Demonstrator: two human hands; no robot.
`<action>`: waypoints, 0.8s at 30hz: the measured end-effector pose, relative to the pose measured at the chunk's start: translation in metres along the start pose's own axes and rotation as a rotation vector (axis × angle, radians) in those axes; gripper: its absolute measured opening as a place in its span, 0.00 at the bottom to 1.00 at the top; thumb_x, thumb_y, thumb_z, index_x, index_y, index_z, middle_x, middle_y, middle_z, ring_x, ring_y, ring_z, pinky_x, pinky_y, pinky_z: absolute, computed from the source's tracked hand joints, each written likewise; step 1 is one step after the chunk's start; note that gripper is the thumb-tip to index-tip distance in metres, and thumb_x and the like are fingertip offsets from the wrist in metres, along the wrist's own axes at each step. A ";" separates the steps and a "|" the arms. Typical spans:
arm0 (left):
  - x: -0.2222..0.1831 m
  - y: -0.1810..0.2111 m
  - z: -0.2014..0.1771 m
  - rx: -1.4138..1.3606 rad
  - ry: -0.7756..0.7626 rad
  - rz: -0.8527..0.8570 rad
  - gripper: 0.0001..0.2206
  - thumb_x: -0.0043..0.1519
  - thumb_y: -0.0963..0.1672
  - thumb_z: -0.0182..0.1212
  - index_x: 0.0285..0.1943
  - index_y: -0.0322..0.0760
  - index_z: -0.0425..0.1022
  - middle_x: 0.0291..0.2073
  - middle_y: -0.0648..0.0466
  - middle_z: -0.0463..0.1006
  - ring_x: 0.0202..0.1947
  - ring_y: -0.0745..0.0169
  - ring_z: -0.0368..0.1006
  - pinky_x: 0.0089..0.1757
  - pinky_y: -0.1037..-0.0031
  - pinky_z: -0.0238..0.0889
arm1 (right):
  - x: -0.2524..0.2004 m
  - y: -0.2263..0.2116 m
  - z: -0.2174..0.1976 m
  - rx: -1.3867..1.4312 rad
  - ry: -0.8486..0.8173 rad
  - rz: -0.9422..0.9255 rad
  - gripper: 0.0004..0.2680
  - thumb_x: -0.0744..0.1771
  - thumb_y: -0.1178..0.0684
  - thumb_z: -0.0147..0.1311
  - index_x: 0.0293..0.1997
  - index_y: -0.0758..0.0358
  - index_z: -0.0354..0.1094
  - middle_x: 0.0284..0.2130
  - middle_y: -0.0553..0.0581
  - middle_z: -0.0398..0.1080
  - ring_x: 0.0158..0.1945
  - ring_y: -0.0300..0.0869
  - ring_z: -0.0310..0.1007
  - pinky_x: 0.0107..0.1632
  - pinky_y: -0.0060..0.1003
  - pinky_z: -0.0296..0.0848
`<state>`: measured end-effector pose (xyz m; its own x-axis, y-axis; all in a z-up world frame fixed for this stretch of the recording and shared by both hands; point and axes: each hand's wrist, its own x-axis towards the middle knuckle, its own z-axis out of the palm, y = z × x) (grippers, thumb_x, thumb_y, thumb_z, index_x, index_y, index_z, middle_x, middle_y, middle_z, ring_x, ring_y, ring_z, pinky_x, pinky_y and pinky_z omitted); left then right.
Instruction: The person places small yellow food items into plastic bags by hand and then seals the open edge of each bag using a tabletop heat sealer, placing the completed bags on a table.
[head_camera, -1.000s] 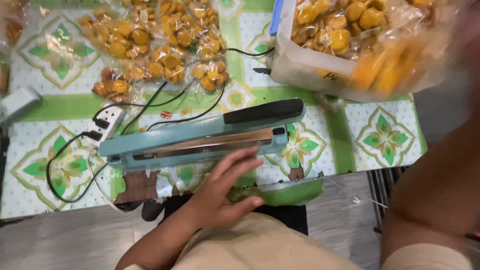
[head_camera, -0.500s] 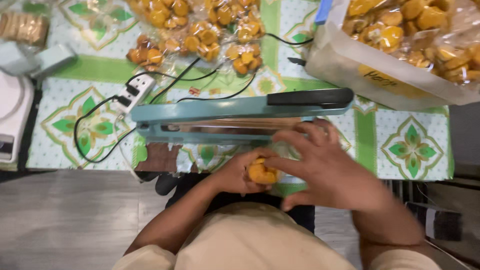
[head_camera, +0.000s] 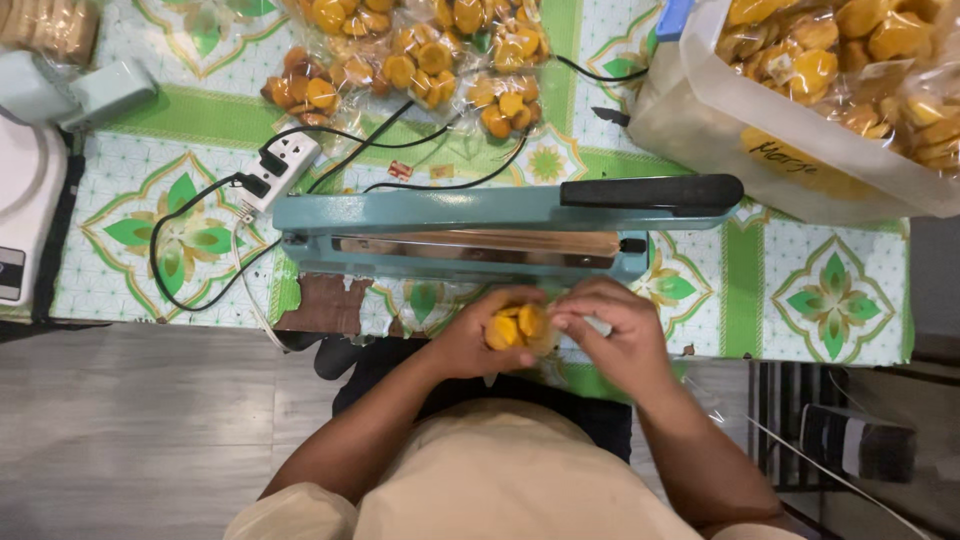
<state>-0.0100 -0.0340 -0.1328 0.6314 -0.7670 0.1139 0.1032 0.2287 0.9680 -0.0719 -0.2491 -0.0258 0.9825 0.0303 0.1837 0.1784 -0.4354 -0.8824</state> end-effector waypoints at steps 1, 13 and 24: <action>0.000 0.001 0.001 0.084 0.050 0.076 0.30 0.61 0.51 0.69 0.70 0.37 0.66 0.60 0.50 0.74 0.61 0.59 0.71 0.60 0.68 0.65 | -0.005 0.005 0.006 -0.029 0.042 -0.035 0.05 0.64 0.61 0.65 0.42 0.63 0.77 0.39 0.54 0.79 0.43 0.44 0.78 0.48 0.37 0.75; -0.004 -0.010 0.012 0.408 0.421 0.406 0.13 0.75 0.49 0.55 0.46 0.36 0.77 0.47 0.45 0.84 0.53 0.46 0.81 0.56 0.61 0.74 | -0.030 0.039 0.042 -0.135 0.158 -0.087 0.16 0.58 0.54 0.69 0.45 0.68 0.73 0.45 0.64 0.74 0.50 0.54 0.74 0.54 0.44 0.72; 0.007 0.009 0.005 0.378 0.416 0.426 0.21 0.74 0.53 0.48 0.46 0.33 0.80 0.41 0.46 0.83 0.44 0.51 0.82 0.46 0.67 0.75 | -0.020 0.041 0.038 0.183 0.143 -0.063 0.06 0.65 0.64 0.60 0.45 0.65 0.77 0.49 0.65 0.75 0.52 0.53 0.74 0.52 0.41 0.73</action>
<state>-0.0089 -0.0405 -0.1223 0.8068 -0.3468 0.4782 -0.4446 0.1765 0.8781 -0.0823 -0.2331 -0.0825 0.9539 -0.0815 0.2887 0.2584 -0.2658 -0.9287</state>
